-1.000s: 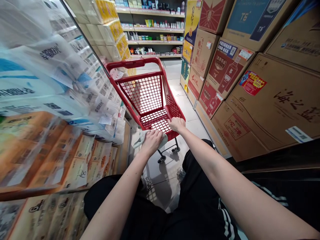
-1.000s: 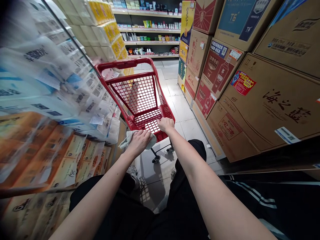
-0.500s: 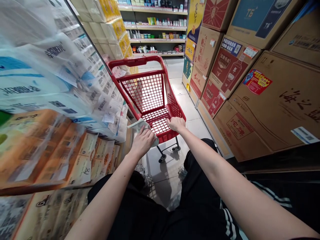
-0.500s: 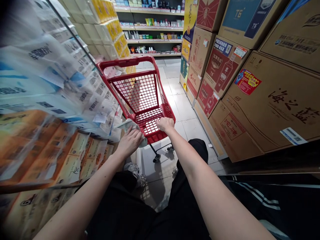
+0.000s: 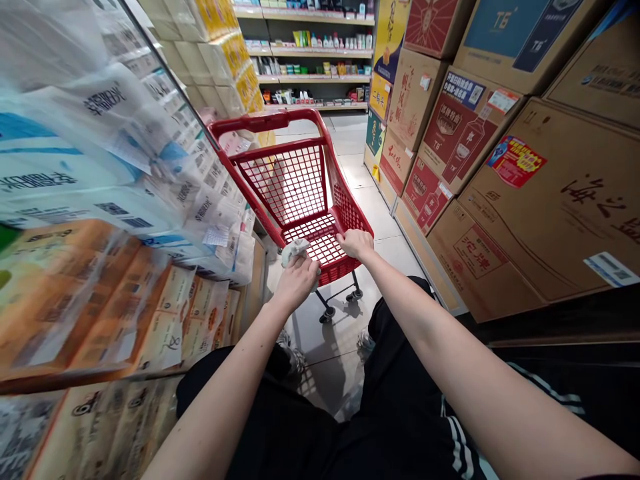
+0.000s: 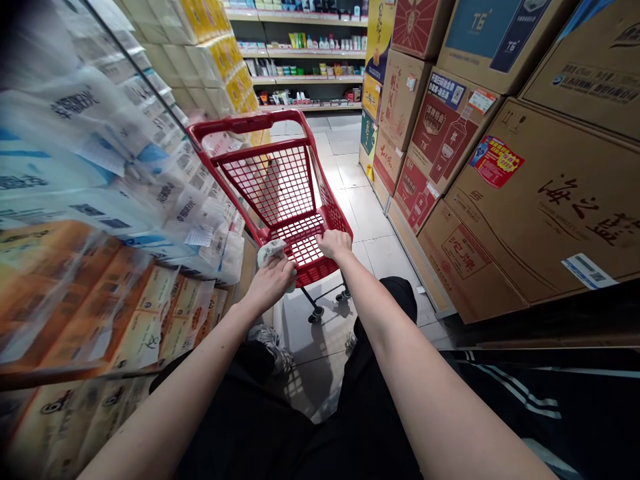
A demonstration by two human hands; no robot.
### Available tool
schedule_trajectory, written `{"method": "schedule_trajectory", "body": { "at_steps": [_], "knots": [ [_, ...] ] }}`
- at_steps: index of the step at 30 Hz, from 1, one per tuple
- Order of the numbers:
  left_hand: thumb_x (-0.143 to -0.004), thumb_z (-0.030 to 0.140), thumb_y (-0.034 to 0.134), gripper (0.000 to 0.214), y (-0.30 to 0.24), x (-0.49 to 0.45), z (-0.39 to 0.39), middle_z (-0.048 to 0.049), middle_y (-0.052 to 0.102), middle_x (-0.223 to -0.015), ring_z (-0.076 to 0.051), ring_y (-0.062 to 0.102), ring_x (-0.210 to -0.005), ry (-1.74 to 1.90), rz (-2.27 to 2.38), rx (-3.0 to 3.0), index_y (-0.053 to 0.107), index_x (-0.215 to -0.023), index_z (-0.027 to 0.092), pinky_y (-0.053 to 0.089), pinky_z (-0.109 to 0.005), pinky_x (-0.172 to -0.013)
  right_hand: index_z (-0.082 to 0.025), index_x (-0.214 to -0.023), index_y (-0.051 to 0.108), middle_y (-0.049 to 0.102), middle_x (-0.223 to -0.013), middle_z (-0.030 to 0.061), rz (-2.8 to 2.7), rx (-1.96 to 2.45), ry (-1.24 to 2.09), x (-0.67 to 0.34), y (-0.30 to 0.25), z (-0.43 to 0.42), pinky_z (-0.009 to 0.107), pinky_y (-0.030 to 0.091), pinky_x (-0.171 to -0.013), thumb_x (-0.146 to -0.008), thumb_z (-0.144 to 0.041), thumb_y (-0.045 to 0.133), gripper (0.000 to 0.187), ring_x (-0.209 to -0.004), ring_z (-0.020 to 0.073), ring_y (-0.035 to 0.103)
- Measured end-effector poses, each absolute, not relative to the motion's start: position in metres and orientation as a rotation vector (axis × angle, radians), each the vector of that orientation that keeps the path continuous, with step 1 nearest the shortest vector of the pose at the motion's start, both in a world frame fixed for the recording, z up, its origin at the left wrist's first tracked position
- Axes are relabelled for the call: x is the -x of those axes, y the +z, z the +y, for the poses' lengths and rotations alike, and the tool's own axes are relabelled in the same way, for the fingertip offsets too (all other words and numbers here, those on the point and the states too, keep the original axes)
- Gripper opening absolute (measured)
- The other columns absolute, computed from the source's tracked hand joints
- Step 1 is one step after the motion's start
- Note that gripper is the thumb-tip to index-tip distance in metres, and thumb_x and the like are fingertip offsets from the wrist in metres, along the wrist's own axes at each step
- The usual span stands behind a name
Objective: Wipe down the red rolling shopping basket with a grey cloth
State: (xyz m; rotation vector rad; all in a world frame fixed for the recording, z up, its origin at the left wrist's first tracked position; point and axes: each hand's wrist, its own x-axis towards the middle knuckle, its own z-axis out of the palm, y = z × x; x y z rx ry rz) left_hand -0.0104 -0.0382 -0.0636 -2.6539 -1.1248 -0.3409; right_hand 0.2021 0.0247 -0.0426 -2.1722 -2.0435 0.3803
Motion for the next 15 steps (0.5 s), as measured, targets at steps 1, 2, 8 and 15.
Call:
{"method": "schedule_trajectory", "body": {
  "at_steps": [1, 2, 8, 15],
  "knots": [
    [-0.095, 0.022, 0.043, 0.02, -0.066, 0.008, -0.042, -0.0141, 0.064, -0.094, -0.029, 0.061, -0.096, -0.368, -1.128, 2.645, 0.061, -0.101, 0.016, 0.046, -0.046, -0.095, -0.017, -0.098, 0.076, 0.075, -0.104, 0.0129, -2.047, 2.174, 0.377, -0.204, -0.042, 0.025, 0.031, 0.046, -0.081, -0.1, -0.046, 0.031, 0.054, -0.096, 0.0249, 0.07],
    [-0.095, 0.019, 0.04, 0.024, -0.067, 0.006, -0.046, -0.0143, 0.063, -0.096, -0.029, 0.06, -0.098, -0.391, -1.128, 2.643, 0.061, -0.107, 0.015, 0.046, -0.047, -0.097, -0.017, -0.099, 0.076, 0.075, -0.105, 0.013, -2.05, 2.177, 0.371, -0.207, -0.042, 0.025, 0.031, 0.046, -0.082, -0.1, -0.046, 0.031, 0.053, -0.097, 0.0247, 0.069],
    [-0.096, 0.012, 0.036, 0.04, -0.065, 0.01, -0.044, -0.0155, 0.065, -0.118, -0.025, 0.058, -0.119, -0.44, -0.913, 2.77, 0.053, -0.132, 0.015, 0.039, -0.045, -0.112, -0.02, -0.097, 0.076, 0.076, -0.104, 0.0101, -2.125, 2.159, 0.33, -0.228, -0.04, 0.025, 0.03, 0.045, -0.081, -0.1, -0.046, 0.034, 0.05, -0.097, 0.0235, 0.069],
    [-0.093, 0.018, 0.047, 0.034, -0.048, 0.042, -0.012, -0.011, 0.062, -0.133, -0.024, 0.045, -0.14, -0.415, -0.875, 2.856, 0.06, -0.124, 0.022, 0.031, -0.047, -0.119, -0.022, -0.097, 0.077, 0.076, -0.103, 0.0081, -2.186, 2.123, 0.325, -0.235, -0.037, 0.025, 0.029, 0.045, -0.081, -0.101, -0.047, 0.032, 0.051, -0.097, 0.0222, 0.069]
  ]
}}
